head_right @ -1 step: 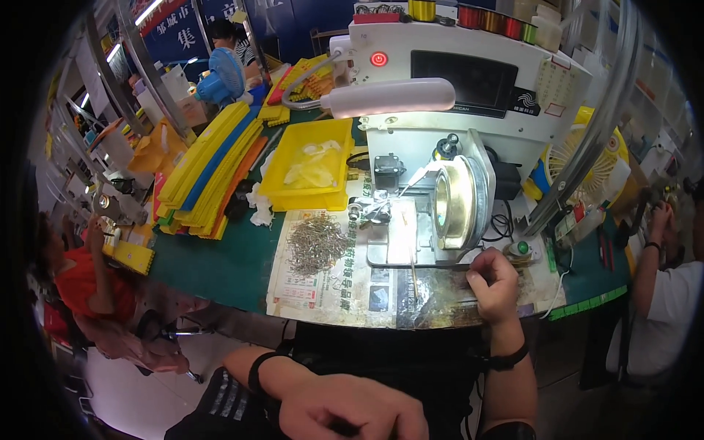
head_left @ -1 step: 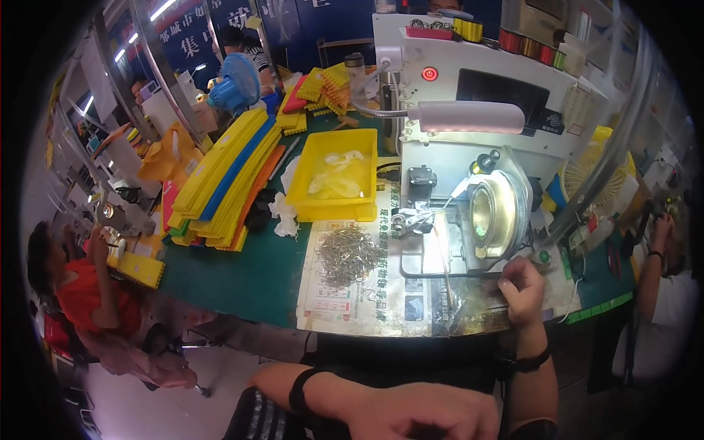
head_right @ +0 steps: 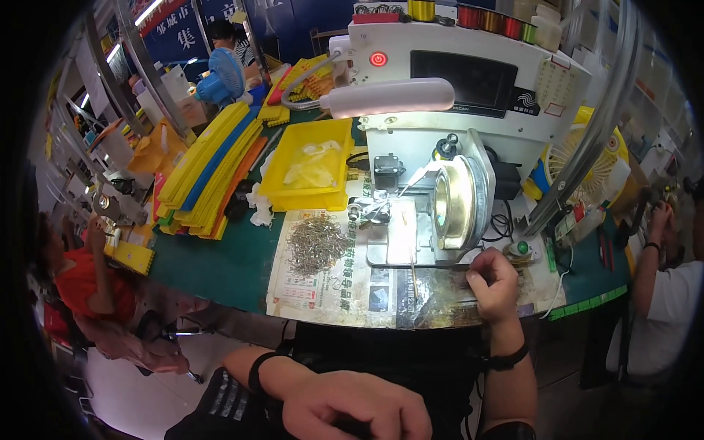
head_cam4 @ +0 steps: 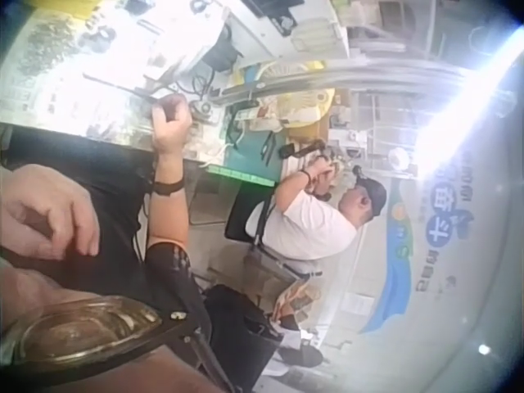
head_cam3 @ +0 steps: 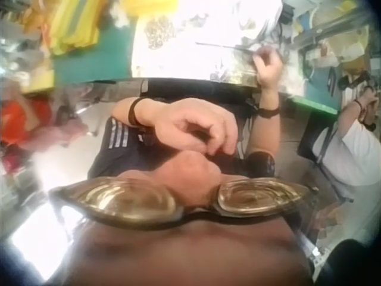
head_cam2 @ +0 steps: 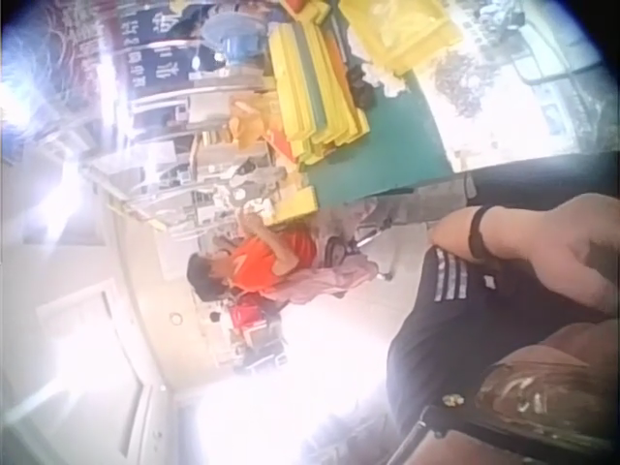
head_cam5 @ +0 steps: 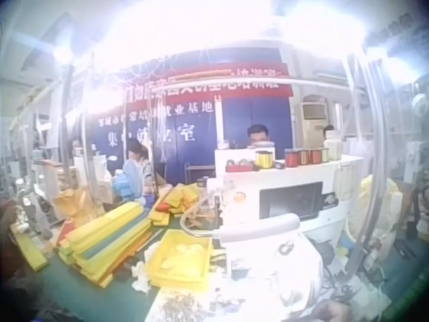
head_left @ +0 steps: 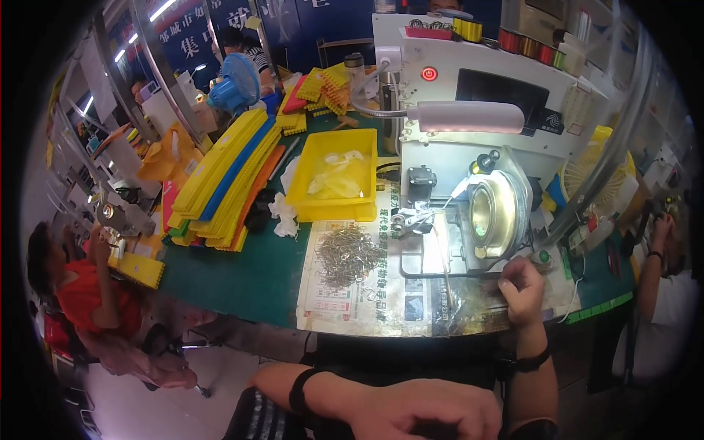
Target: The person is assembling small electronic components, specifically attaching wires or small parts using a specialized machine and adhesive.
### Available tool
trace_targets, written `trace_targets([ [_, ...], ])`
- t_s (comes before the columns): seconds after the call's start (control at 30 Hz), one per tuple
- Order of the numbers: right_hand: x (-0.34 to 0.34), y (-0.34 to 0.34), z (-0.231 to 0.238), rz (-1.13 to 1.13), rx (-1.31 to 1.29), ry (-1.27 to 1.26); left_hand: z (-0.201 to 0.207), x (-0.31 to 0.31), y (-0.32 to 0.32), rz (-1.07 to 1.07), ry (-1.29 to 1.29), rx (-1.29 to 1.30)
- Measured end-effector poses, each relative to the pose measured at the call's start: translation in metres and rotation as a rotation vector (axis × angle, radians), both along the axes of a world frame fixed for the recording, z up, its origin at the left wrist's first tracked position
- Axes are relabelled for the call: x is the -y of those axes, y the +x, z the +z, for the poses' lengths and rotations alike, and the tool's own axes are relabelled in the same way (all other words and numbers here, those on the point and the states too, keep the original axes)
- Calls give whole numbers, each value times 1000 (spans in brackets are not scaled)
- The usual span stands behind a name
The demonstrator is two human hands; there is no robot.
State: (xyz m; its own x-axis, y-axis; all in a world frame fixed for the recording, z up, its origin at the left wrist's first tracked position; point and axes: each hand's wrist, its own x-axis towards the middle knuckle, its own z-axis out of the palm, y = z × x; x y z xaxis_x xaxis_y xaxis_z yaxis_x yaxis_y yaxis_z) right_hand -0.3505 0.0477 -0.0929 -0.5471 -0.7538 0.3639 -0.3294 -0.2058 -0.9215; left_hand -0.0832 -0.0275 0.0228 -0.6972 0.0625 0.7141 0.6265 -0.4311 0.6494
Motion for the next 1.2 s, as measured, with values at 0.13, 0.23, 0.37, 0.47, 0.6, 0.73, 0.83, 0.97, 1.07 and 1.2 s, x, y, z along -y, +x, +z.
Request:
trace_targets([
  [0.13, 0, -2, -3, 2, -7, -7, 0, -1, 1, 30, -9, 26],
  [0.23, 1, 0, 0, -1, -25, -2, -9, -3, 1, 20, -16, 33],
  [0.37, -2, -2, -1, 1, -6, -5, -5, 5, 3, -5, -151, 38],
  [0.47, 0, 0, 1, 5, -7, -5, -19, 15, -6, -63, -243, -109],
  [0.6, -1, 0, 2, 5, -16, 13, 3, -10, 3, 60, -37, -76],
  [0.73, 1, 0, -1, -14, -27, 5, 2, -9, 6, -189, -61, -129],
  [0.83, 1, -2, -3, -17, -35, 32, -3, -10, 4, -268, 33, -157],
  [0.97, 3, -1, -2, -12, -57, 26, -15, -9, 3, -268, 112, -166],
  [1.07, 1, 2, 0, -19, -47, 55, -13, -7, 12, -255, 130, -64],
  [1.2, 1, 1, -2, -17, -30, 24, -8, -17, 6, -217, 89, -98],
])
